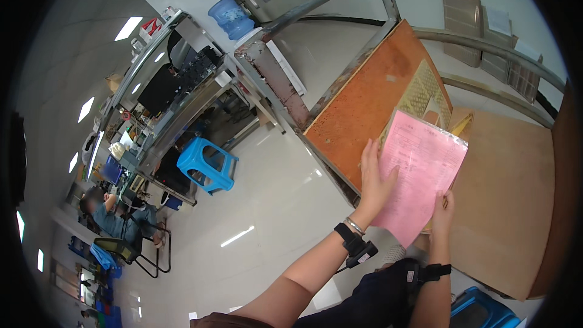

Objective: Filling out production forms and checking an inventory list with a pen.

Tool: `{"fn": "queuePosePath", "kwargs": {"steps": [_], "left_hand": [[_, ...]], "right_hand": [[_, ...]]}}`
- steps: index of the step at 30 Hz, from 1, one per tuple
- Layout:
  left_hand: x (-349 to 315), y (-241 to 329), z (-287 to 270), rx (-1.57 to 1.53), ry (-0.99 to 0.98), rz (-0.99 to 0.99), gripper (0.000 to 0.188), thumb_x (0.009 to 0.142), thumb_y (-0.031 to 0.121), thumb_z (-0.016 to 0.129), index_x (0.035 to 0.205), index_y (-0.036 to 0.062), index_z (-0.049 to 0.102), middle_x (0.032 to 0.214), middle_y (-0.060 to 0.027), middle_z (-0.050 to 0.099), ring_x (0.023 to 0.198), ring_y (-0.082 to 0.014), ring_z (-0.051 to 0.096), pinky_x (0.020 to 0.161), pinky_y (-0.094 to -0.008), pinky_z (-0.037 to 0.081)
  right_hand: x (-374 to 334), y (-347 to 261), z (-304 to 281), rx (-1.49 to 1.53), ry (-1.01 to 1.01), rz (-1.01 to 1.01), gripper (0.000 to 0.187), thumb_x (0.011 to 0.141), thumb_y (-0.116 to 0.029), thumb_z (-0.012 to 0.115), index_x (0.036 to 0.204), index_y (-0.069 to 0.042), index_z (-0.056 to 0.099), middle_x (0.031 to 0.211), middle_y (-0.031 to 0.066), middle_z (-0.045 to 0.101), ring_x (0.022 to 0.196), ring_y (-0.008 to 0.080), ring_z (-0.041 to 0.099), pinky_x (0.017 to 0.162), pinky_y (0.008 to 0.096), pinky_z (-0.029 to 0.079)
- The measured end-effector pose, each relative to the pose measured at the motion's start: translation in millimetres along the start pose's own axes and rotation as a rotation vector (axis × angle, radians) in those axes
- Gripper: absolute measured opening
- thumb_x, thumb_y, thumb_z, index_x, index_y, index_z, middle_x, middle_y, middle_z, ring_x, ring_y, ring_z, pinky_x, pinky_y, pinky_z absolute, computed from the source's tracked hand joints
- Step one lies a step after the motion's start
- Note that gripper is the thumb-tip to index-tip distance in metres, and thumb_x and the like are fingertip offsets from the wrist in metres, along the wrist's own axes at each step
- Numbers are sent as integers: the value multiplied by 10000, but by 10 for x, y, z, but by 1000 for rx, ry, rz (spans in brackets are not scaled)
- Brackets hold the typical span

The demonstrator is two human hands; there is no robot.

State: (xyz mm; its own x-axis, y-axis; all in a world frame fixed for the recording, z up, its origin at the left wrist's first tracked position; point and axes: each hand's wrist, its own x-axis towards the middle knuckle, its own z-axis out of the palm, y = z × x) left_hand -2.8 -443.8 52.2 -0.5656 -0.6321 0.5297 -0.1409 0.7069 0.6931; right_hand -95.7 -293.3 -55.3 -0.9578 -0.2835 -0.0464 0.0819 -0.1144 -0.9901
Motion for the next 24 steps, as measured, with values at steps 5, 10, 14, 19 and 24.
{"fn": "queuePosePath", "kwargs": {"steps": [5,10,14,19,24], "left_hand": [[25,-109,88,-52,8,-48,723,777,77,653,1378,13,256,1402,-201,237,1217,-309,365,911,-351,426],[-2,-111,157,-295,-210,-299,586,790,99,617,1314,-17,380,1118,-201,550,860,-302,588,765,-334,474],[-39,-380,160,-133,-467,-208,392,819,130,592,1177,-14,522,906,-210,622,771,-310,610,719,-359,472],[-160,-407,-30,-206,72,-162,252,891,189,533,1027,-13,601,844,-139,642,726,-186,574,681,-329,454],[-187,-149,-361,-463,410,-287,228,956,203,458,979,-13,529,900,-85,560,836,-152,491,789,-303,419]], "right_hand": [[40,26,11,48,-49,46,176,945,-217,500,916,-49,544,811,-36,469,773,61,416,713,214,365],[2,-6,26,122,-31,20,177,946,-215,494,951,-50,556,890,-12,530,858,82,467,782,219,378],[2,35,-2,68,-63,41,200,944,-212,495,1006,-33,558,985,21,557,945,112,487,845,241,378],[8,28,25,57,1,-43,331,948,-232,489,1210,-32,491,1228,75,503,1144,172,451,960,290,355],[47,-8,204,89,86,-63,528,965,-286,437,1411,-62,264,1435,137,294,1312,239,297,1064,335,261]]}}
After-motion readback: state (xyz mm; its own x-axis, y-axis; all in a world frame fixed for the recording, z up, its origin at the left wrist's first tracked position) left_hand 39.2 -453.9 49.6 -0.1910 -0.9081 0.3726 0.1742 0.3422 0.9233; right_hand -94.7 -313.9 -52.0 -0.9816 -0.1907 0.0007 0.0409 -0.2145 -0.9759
